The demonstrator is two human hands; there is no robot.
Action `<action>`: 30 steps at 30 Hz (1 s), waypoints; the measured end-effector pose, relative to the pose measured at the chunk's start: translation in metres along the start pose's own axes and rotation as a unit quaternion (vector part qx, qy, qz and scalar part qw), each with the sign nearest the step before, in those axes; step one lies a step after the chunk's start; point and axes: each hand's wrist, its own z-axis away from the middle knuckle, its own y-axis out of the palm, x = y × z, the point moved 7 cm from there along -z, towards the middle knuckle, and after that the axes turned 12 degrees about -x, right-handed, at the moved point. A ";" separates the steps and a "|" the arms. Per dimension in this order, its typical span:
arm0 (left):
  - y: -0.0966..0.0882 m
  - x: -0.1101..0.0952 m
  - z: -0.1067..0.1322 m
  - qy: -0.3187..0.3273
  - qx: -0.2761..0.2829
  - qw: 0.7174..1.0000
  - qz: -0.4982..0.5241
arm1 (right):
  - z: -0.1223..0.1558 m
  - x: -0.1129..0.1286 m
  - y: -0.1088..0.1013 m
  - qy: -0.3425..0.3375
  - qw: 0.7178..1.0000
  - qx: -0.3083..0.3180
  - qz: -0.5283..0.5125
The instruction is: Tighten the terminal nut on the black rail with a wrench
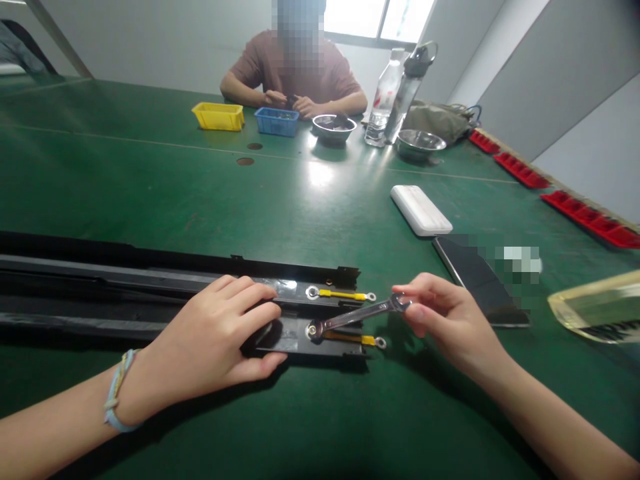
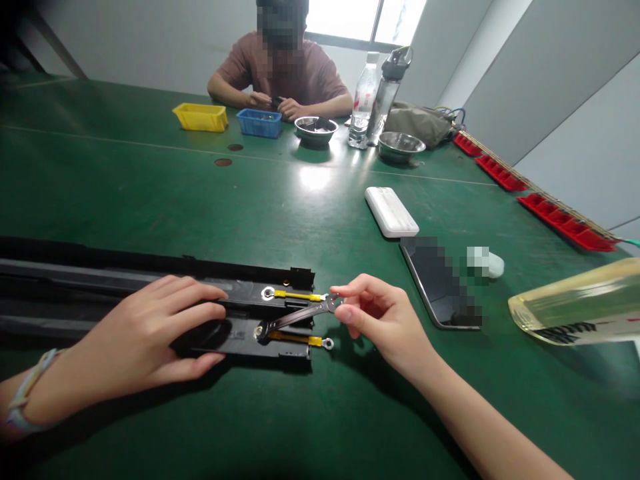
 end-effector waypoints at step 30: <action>-0.001 -0.002 -0.007 -0.008 -0.010 1.000 0.004 | 0.014 0.018 0.012 -0.070 0.989 0.126 -0.038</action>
